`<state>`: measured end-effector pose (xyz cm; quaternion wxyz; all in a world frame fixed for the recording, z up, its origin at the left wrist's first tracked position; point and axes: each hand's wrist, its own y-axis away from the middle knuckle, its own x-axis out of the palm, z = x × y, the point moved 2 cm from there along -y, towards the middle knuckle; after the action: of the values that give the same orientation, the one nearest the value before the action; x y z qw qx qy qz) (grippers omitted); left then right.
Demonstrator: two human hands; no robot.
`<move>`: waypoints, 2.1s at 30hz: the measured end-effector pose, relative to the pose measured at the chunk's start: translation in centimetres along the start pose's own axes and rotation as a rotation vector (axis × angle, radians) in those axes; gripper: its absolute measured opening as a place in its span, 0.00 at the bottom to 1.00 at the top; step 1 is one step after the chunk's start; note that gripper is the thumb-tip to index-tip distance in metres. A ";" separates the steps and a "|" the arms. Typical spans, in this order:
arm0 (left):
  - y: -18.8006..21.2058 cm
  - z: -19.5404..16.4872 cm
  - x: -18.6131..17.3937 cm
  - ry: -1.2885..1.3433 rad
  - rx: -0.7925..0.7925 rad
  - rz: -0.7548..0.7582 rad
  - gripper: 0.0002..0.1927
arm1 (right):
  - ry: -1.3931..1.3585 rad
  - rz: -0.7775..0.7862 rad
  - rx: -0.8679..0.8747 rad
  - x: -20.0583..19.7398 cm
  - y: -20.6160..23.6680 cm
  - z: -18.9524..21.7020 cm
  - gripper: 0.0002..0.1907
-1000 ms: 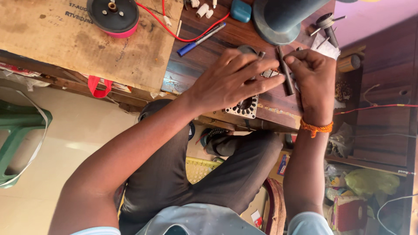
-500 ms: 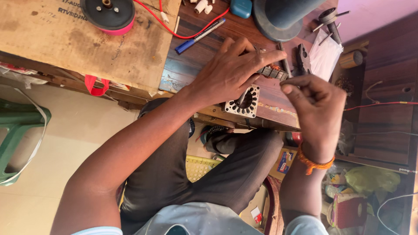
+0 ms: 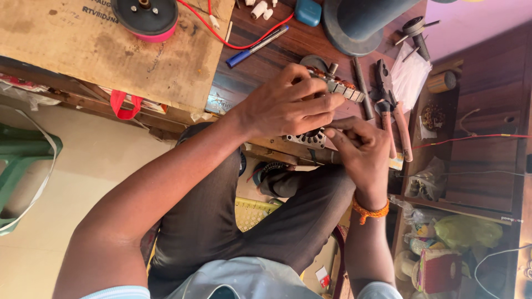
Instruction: The person sits at a workbench assembling an electric motor armature, inserting copper wire coils one at a time into the slots of a laminated stator stack and pressing each coil down into place by hand. They occasionally reposition the stator and use a hand tool to seat the windings.
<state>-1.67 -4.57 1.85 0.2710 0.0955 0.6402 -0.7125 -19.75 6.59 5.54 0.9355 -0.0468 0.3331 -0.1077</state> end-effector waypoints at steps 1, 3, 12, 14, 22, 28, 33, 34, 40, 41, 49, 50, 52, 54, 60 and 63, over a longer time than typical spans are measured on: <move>0.1 0.0 0.1 -0.003 -0.002 0.048 0.04 | -0.007 0.019 -0.021 -0.4 0.2 0.4 0.05; 0.2 -0.1 0.5 -0.004 -0.023 0.079 0.04 | -0.018 0.061 -0.063 -1.1 0.4 1.6 0.05; 0.3 -0.2 1.7 0.166 -0.284 -0.027 0.08 | 0.276 -0.099 -0.105 -3.4 -1.7 6.4 0.05; 0.2 -0.3 1.5 0.155 -0.296 -0.041 0.09 | 0.206 -0.089 -0.110 -2.9 -3.2 6.4 0.04; 0.1 -0.3 1.5 0.201 -0.396 -0.061 0.11 | 0.248 -0.053 -0.200 -1.8 -8.5 3.7 0.04; 0.1 -0.3 1.8 0.196 -0.365 -0.025 0.10 | 0.126 -0.037 -0.130 -2.8 -9.7 0.3 0.03; -0.2 0.2 1.7 0.107 -0.212 -0.064 0.17 | -0.049 -0.014 0.019 -4.4 -9.3 -1.3 0.03; -0.3 0.4 1.8 0.103 -0.214 -0.058 0.24 | -0.064 -0.030 0.034 -4.7 -9.0 -1.4 0.03; -0.9 1.1 3.2 0.209 -0.366 0.058 0.40 | -0.117 -0.052 0.062 -7.0 -6.2 0.8 0.04; -0.8 1.1 3.3 0.222 -0.391 0.072 0.41 | -0.130 -0.046 0.052 -7.1 -5.7 1.3 0.04; -0.6 0.9 2.8 0.337 -0.422 -0.003 0.33 | -0.020 0.012 0.037 -4.7 -2.2 3.2 0.04; -0.7 1.0 2.7 0.334 -0.419 0.009 0.32 | 0.033 0.025 0.020 -4.1 -1.9 3.0 0.04; -1.0 0.9 2.7 0.345 -0.428 0.019 0.30 | 0.051 0.039 0.039 -2.9 -1.6 2.1 0.04; -1.0 0.8 2.4 0.307 -0.400 0.023 0.30 | -0.015 0.050 0.115 -1.7 -1.3 0.9 0.05; -0.4 0.3 1.1 0.111 -0.123 -0.023 0.19 | -0.086 0.083 -0.011 -0.7 -0.6 -1.4 0.05; -0.6 0.0 1.1 0.038 -0.010 -0.022 0.05 | -0.040 0.082 0.077 -1.3 -0.1 -1.7 0.07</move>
<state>-2.92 -4.81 1.79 0.2516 0.1008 0.6499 -0.7101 -21.89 6.73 5.05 0.9468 0.0009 0.3115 -0.0810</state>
